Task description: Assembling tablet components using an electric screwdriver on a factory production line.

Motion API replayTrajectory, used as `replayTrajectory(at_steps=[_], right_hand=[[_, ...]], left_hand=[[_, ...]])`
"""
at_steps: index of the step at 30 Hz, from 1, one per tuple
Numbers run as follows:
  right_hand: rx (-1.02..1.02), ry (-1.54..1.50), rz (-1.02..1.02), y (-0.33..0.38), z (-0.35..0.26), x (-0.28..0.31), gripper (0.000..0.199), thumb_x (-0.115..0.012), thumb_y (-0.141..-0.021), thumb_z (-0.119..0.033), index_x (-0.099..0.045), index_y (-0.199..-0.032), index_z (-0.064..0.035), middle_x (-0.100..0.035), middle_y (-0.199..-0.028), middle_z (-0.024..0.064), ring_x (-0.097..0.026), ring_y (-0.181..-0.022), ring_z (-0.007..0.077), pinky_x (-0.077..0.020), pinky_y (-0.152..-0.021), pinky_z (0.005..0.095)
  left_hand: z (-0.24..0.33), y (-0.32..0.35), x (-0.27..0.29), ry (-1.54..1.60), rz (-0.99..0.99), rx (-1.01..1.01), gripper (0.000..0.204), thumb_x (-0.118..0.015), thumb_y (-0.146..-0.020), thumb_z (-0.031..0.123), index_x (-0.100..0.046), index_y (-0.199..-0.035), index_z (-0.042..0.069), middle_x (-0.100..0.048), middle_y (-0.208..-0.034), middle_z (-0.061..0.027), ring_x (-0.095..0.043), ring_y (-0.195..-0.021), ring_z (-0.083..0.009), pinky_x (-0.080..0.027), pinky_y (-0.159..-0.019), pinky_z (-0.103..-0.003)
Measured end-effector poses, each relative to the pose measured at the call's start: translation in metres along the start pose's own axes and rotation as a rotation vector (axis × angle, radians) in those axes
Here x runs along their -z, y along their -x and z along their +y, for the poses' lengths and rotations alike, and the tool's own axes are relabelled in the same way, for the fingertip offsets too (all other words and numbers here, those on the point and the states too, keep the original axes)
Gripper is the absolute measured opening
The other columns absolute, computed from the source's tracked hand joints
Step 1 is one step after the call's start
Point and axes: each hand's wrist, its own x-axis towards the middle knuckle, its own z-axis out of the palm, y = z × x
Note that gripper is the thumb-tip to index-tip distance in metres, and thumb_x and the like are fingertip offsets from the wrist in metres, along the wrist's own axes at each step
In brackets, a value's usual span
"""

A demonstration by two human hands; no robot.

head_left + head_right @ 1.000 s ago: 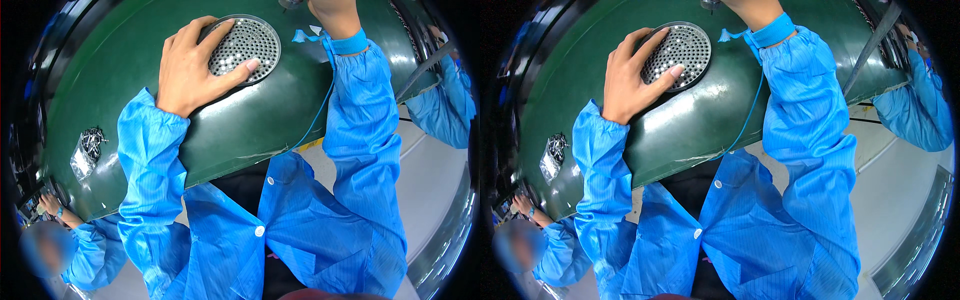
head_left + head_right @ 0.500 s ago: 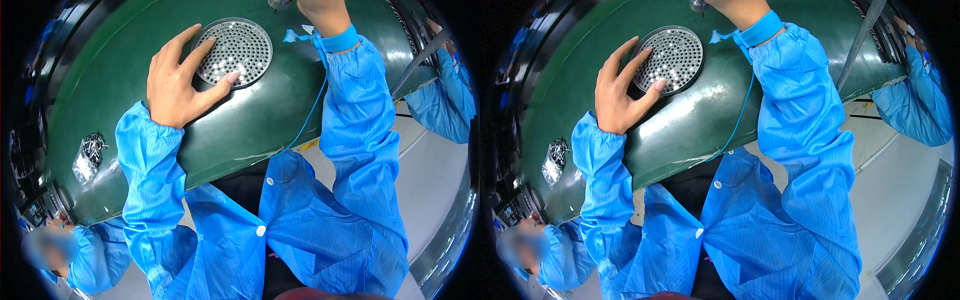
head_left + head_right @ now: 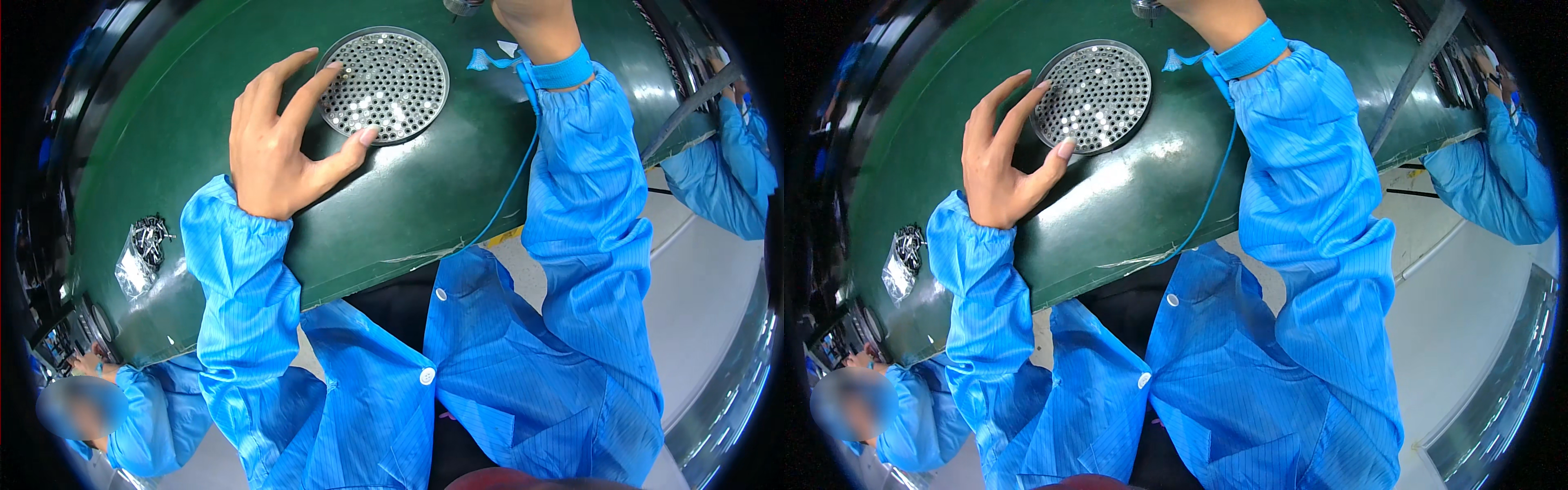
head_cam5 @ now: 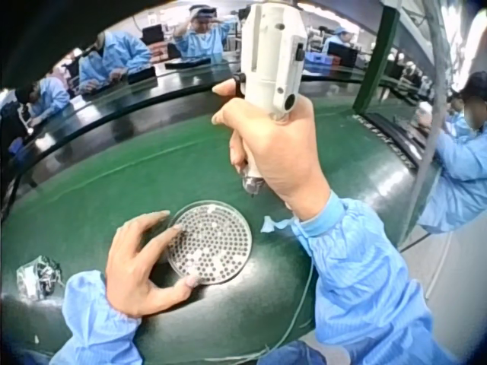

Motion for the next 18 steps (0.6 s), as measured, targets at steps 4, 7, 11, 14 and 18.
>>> replayTrajectory(at_steps=[4,7,11,14,18], right_hand=[[0.017,0.011,-0.011,-0.001,0.002,-0.001,0.019,-0.068,-0.089,-0.006,-0.072,-0.104,0.0054,-0.063,-0.059,0.0047,-0.057,-0.045,0.0109,-0.0439,-0.043,0.0254],[0.010,-0.002,-0.008,-0.001,0.001,-0.001,0.019,-0.068,-0.089,-0.006,-0.072,-0.105,0.0053,-0.063,-0.059,0.0046,-0.057,-0.045,0.0109,-0.0439,-0.043,0.0253],[0.024,-0.016,0.002,-0.001,0.000,0.002,0.018,-0.068,-0.089,-0.005,-0.072,-0.104,0.0049,-0.062,-0.059,0.0046,-0.057,-0.045,0.0109,-0.0435,-0.042,0.0256],[0.001,-0.046,0.007,0.000,-0.004,0.000,0.018,-0.068,-0.088,-0.004,-0.072,-0.103,0.0042,-0.062,-0.059,0.0047,-0.056,-0.045,0.0110,-0.0428,-0.042,0.0259],[-0.099,-0.028,0.039,0.001,-0.008,-0.002,0.019,-0.069,-0.087,-0.006,-0.072,-0.103,0.0030,-0.062,-0.058,0.0051,-0.056,-0.044,0.0112,-0.0418,-0.041,0.0266]], left_hand=[[0.000,-0.003,0.000,-0.108,-0.060,-0.083,0.062,-0.081,-0.076,0.039,-0.072,-0.129,0.009,-0.059,-0.142,-0.0166,-0.058,-0.125,-0.0382,-0.046,-0.106,-0.049],[-0.001,-0.001,-0.001,-0.132,-0.064,-0.092,0.069,-0.081,-0.076,0.040,-0.067,-0.136,0.010,-0.058,-0.143,-0.0169,-0.057,-0.126,-0.0384,-0.045,-0.107,-0.049],[0.000,-0.011,-0.008,-0.017,-0.009,-0.036,0.072,-0.081,-0.076,0.041,-0.064,-0.139,0.011,-0.057,-0.142,-0.0172,-0.057,-0.127,-0.0381,-0.045,-0.106,-0.049],[-0.002,-0.022,-0.020,0.117,0.004,0.021,0.074,-0.081,-0.076,0.044,-0.062,-0.140,0.011,-0.059,-0.139,-0.0156,-0.057,-0.126,-0.0375,-0.045,-0.106,-0.048],[0.006,-0.029,-0.023,-0.018,-0.043,0.013,0.074,-0.079,-0.076,0.049,-0.063,-0.138,0.011,-0.060,-0.137,-0.0117,-0.058,-0.121,-0.0361,-0.044,-0.105,-0.048]])
